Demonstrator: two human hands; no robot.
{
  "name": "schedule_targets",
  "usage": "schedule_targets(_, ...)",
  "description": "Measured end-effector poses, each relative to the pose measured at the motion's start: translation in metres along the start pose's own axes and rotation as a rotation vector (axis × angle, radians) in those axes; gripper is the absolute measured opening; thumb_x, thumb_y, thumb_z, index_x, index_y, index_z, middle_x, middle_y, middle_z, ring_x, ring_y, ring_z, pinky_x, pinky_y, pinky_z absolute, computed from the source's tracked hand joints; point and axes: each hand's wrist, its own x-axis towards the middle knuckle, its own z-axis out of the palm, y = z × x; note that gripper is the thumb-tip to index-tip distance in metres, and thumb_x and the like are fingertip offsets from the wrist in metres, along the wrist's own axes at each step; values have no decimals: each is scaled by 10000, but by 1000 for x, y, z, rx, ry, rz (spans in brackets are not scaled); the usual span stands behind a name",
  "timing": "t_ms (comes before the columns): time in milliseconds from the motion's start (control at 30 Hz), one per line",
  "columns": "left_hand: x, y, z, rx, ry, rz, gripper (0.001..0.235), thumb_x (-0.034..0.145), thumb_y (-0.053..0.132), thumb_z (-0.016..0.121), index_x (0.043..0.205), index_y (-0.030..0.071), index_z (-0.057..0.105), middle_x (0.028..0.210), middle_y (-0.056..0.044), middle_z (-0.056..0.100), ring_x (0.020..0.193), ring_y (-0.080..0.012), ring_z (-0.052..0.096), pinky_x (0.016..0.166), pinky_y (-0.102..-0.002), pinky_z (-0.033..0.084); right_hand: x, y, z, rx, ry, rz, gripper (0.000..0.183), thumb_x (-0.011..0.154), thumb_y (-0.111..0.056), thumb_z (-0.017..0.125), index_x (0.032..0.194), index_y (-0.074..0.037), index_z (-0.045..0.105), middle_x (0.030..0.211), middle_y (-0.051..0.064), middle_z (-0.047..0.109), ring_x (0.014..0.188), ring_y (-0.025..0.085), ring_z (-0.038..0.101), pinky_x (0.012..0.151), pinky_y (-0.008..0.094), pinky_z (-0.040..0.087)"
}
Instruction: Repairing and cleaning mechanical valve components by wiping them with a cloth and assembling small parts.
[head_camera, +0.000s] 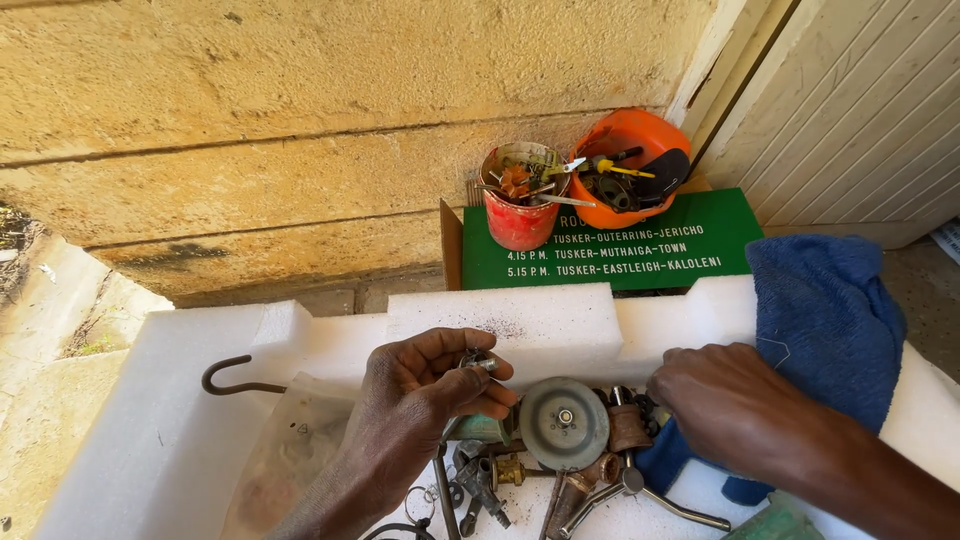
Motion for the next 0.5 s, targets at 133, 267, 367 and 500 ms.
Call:
schedule_targets(133,2,-5,-2,-10,6,9,263,868,-96,668,1122,-155,706,941,-333,791,737,-398,767,720,-430,652,-26,26,-51,596,-138,54,171,869,-184,644,752,-251,749,715,-76,652,681,91,564,664,301,418)
schedule_targets(267,1,-2,-4,2,18,4,266,859,-102,674,1116,-161,704,936,-339,797,729,-407,770,705,-417,645,-31,59,-78,1094,109,356,213,919,-167,730,1008,-43,878,871,155,836,745,287,763,709,396,626)
schedule_targets(367,1,0,-2,26,49,-21,267,871,-105,647,1125,-144,719,961,-337,797,752,-391,763,736,-416,643,-11,54,-59,907,448,451,107,949,-151,706,1008,-101,780,835,94,774,631,234,679,597,357,505)
schedule_targets(500,2,0,0,38,40,-28,273,874,-104,653,1134,-146,723,963,-342,810,766,-402,772,741,-429,649,3,45,-37,454,377,371,263,903,-366,699,1141,-254,708,1045,-12,765,829,204,755,677,393,598)
